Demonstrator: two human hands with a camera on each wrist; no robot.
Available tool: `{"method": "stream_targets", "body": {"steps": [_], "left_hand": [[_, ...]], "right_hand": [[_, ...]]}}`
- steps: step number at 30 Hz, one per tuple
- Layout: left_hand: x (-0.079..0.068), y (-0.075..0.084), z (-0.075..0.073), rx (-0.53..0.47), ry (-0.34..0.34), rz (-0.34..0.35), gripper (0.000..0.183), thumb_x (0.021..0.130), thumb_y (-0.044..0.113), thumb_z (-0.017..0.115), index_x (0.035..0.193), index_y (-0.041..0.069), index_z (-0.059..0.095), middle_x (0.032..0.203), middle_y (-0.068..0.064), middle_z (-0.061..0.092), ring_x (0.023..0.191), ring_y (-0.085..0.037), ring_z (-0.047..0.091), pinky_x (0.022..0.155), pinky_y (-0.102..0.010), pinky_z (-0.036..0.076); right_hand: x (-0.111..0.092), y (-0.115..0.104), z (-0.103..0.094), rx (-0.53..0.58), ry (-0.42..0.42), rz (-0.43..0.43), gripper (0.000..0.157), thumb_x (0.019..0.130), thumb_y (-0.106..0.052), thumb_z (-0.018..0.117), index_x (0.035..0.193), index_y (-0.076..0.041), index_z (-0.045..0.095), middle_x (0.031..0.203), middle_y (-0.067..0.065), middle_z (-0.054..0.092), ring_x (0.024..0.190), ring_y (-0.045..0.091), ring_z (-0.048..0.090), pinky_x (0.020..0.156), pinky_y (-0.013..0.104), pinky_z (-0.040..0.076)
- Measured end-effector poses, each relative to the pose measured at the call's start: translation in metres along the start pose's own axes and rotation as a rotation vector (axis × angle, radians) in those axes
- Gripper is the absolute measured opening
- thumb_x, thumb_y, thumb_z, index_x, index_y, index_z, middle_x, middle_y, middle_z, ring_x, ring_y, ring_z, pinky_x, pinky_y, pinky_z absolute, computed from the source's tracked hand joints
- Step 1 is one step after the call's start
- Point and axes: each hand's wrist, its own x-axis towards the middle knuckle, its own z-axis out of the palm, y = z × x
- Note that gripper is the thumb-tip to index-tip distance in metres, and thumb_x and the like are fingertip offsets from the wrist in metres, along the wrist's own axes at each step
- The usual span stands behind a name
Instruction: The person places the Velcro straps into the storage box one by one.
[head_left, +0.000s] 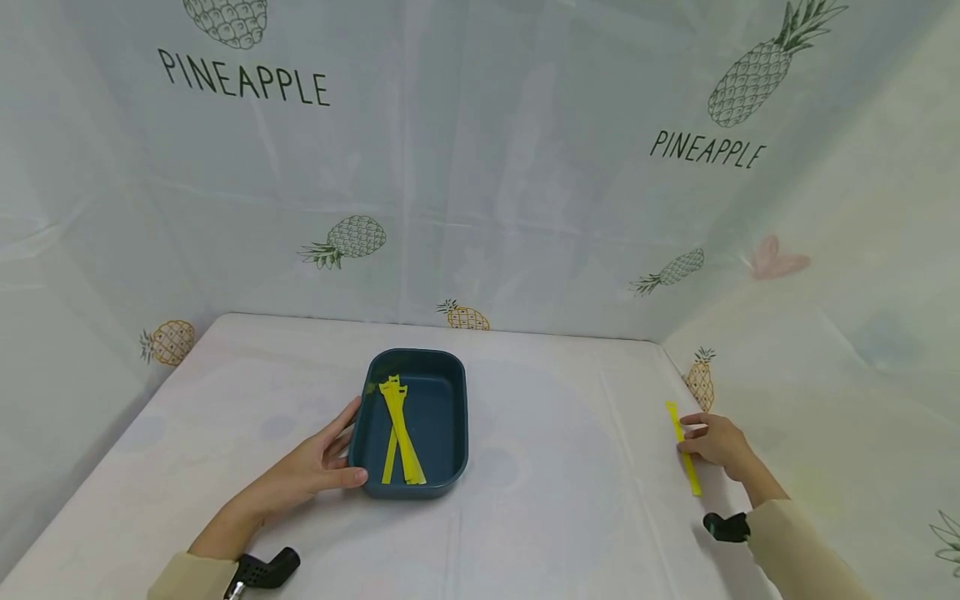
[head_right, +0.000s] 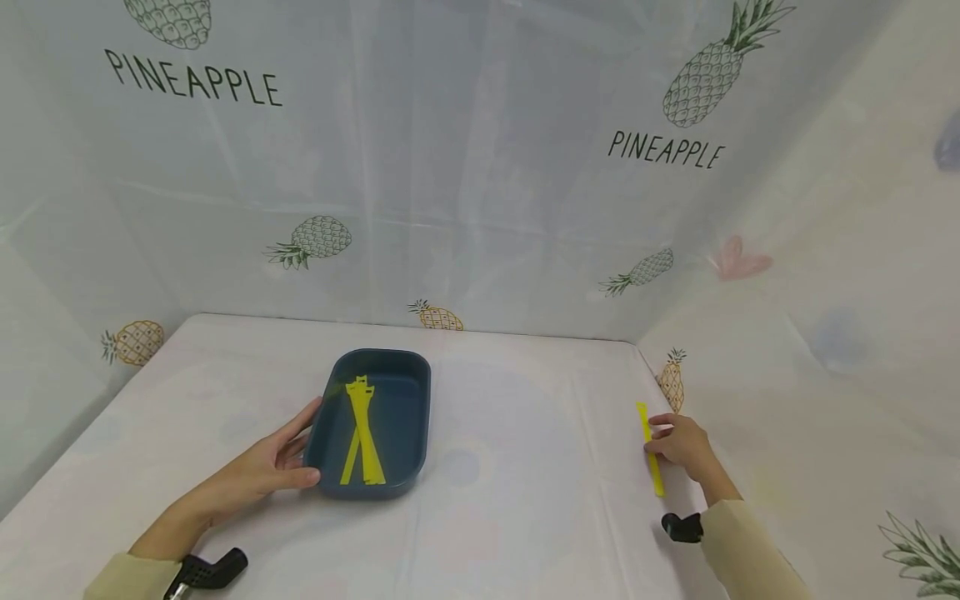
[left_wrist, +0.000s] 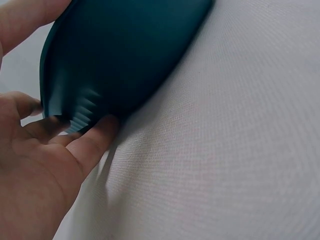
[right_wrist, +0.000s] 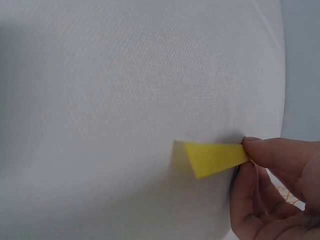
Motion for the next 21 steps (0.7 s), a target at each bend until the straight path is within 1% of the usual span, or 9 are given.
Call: {"method": "stream_targets", "body": {"steps": [5, 11, 17, 21], "left_hand": [[0.0, 0.0, 0.0, -0.007, -0.004, 0.002, 0.111, 0.098, 0.017, 0.078, 0.172, 0.03, -0.003, 0.178, -0.02, 0.002, 0.15, -0.051, 0.041, 0.106, -0.029, 0.054], [0.0, -0.001, 0.0, -0.016, -0.004, 0.024, 0.11, 0.098, 0.015, 0.078, 0.172, 0.031, -0.002, 0.178, -0.018, 0.002, 0.155, -0.048, 0.033, 0.108, -0.024, 0.052], [-0.001, -0.001, 0.0, -0.01, -0.003, 0.024, 0.11, 0.098, 0.016, 0.078, 0.172, 0.029, -0.003, 0.178, -0.019, 0.002, 0.155, -0.049, 0.032, 0.108, -0.025, 0.052], [-0.001, 0.0, 0.001, -0.003, -0.003, 0.022, 0.11, 0.099, 0.016, 0.078, 0.172, 0.03, -0.002, 0.178, -0.019, 0.002, 0.155, -0.05, 0.032, 0.109, -0.027, 0.052]], "right_hand": [[-0.001, 0.002, 0.0, 0.006, -0.011, -0.016, 0.056, 0.094, -0.008, 0.08, 0.14, 0.012, 0.056, 0.107, 0.019, 0.067, 0.084, 0.02, 0.064, 0.072, 0.03, 0.056], [-0.001, 0.004, 0.002, 0.017, -0.013, -0.001, 0.055, 0.097, -0.01, 0.078, 0.143, 0.01, 0.055, 0.106, 0.017, 0.066, 0.086, 0.023, 0.062, 0.073, 0.029, 0.056], [0.0, 0.008, 0.005, 0.011, -0.015, -0.014, 0.053, 0.098, -0.011, 0.074, 0.143, 0.01, 0.055, 0.109, 0.021, 0.067, 0.087, 0.024, 0.063, 0.074, 0.03, 0.056], [0.001, 0.014, 0.004, 0.038, -0.023, -0.021, 0.052, 0.098, -0.008, 0.071, 0.144, 0.011, 0.054, 0.111, 0.022, 0.067, 0.087, 0.023, 0.065, 0.076, 0.031, 0.058]]}}
